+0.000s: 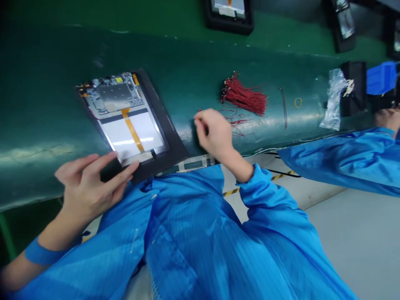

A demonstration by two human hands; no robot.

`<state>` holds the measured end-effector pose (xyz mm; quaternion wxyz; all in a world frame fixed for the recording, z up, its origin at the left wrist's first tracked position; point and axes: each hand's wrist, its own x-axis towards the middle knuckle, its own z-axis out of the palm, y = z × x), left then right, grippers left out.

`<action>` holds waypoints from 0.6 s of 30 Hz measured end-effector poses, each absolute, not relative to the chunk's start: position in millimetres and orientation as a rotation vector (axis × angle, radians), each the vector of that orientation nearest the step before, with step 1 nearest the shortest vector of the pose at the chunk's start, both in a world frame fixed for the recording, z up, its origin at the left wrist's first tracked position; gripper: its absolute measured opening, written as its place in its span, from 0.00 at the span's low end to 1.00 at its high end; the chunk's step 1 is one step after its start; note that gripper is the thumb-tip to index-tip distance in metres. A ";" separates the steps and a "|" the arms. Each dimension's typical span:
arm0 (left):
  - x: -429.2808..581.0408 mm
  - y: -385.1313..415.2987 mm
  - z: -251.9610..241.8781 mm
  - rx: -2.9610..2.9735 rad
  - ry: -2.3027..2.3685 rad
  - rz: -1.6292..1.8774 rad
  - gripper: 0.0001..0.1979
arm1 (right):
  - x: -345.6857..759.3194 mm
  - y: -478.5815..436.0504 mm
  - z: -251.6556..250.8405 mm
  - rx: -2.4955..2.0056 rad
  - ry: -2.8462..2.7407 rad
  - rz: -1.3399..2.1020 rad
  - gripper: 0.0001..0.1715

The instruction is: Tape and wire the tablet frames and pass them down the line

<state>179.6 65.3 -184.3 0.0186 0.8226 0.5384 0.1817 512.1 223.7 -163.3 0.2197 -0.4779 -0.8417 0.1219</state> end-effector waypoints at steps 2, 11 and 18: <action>182.4 70.5 -181.7 2.627 1.641 0.630 0.33 | 522.7 248.0 -164.4 -1.545 -2.234 0.309 0.08; 228.7 114.8 -141.7 2.466 1.603 1.095 0.19 | 526.8 282.4 -172.7 -1.297 -2.551 0.483 0.09; 270.8 180.0 -138.6 2.065 1.484 1.041 0.09 | 515.7 271.7 -152.0 -0.860 -2.604 0.525 0.22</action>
